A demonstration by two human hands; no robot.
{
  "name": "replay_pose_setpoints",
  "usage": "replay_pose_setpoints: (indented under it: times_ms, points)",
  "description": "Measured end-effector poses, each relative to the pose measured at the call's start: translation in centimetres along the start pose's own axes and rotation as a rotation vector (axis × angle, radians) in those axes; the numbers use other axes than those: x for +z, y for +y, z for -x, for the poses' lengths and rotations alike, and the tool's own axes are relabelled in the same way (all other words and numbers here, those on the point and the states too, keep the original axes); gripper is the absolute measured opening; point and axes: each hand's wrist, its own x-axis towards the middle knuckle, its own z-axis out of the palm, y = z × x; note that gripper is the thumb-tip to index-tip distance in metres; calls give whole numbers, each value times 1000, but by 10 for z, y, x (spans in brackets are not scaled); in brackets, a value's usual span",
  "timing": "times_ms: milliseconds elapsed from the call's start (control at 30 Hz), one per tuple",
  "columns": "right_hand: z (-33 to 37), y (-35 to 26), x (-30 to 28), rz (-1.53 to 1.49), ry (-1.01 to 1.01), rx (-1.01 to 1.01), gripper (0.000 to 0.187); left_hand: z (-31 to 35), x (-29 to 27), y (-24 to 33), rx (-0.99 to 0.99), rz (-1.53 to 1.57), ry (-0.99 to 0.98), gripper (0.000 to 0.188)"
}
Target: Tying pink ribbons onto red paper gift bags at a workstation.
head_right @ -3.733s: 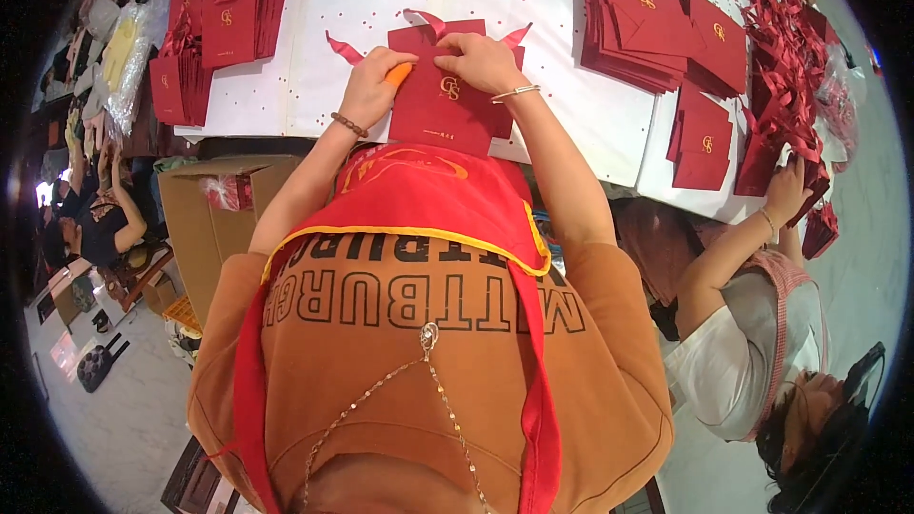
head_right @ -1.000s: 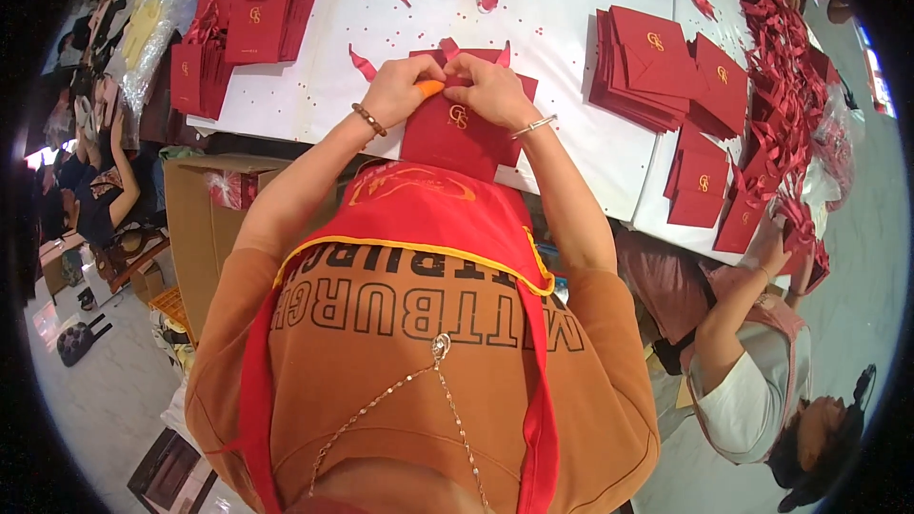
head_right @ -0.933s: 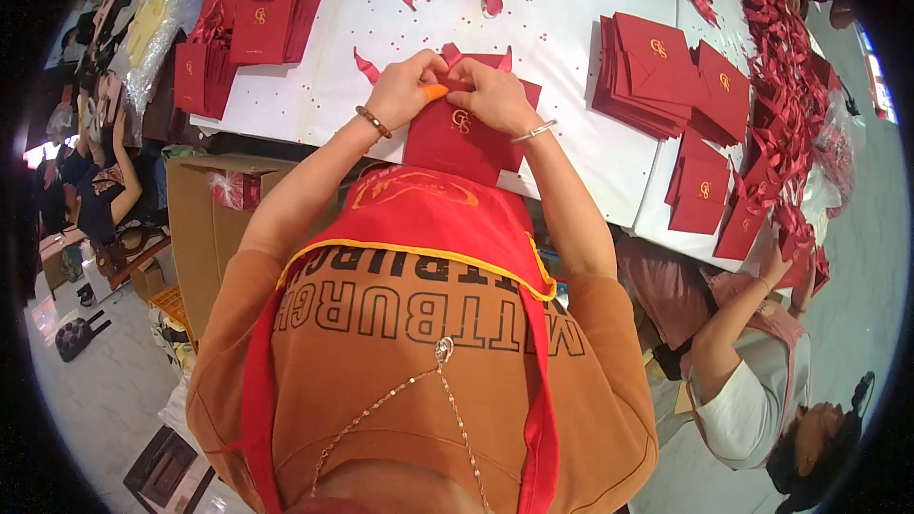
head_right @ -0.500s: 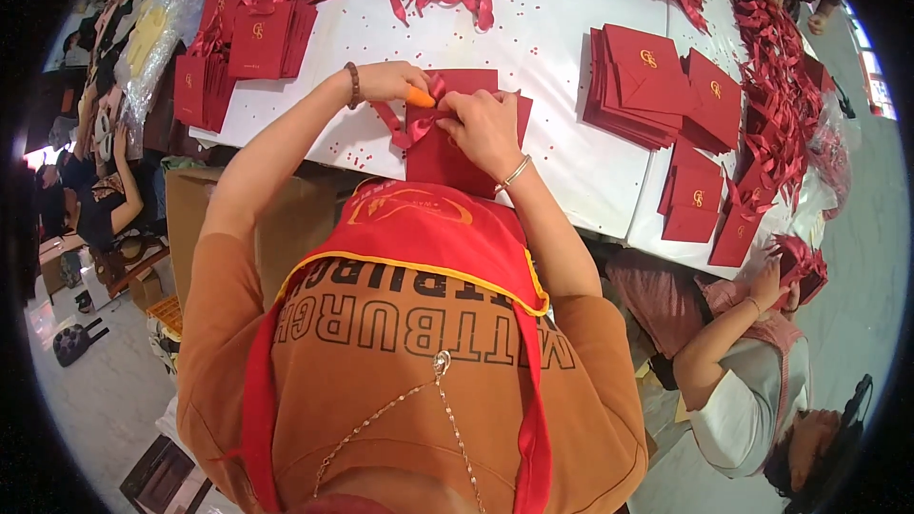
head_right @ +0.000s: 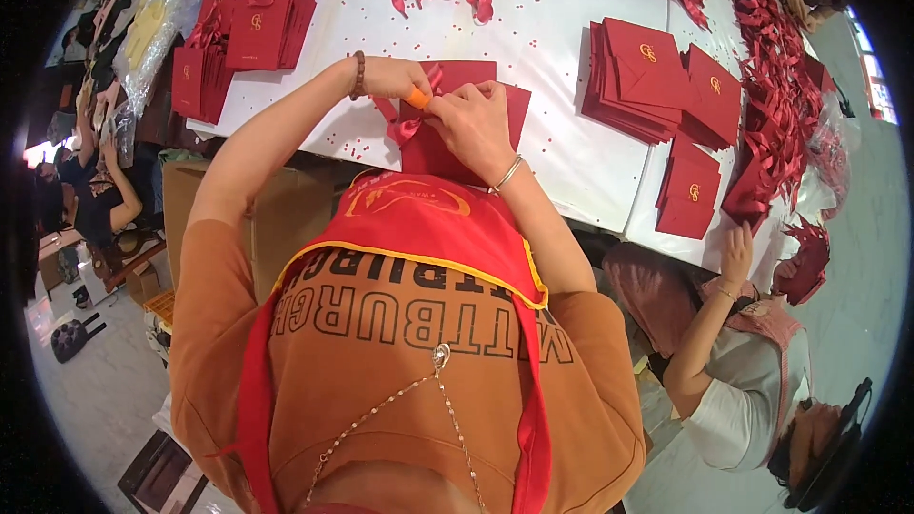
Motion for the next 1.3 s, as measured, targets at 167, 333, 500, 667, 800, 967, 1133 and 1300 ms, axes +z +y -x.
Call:
replay_pose_setpoints:
  times_ms: [167,333,500,667,800,967,1133,1300]
  points:
    - [1,1,1,-91,30,31,13,-21,17,-28,150,-33,231,23]
    - [-6,-2,0,-154,-113,90,15,-19,17,-39,1,259,771,26]
    - [-6,21,11,-151,-154,295,19,22,23,-83,-260,-142,1347,22]
    - [-9,30,19,-275,-233,408,23,39,44,-87,-777,-210,1019,30]
    - [-17,26,22,-302,-241,381,25,30,54,-111,-712,-284,1162,33]
    - [-29,22,31,-352,-278,337,27,45,41,-111,-149,363,1258,22]
    - [-34,8,30,-39,-189,95,24,26,41,-44,72,313,920,18]
    - [-14,4,-2,58,-188,100,23,19,38,-39,16,108,884,17]
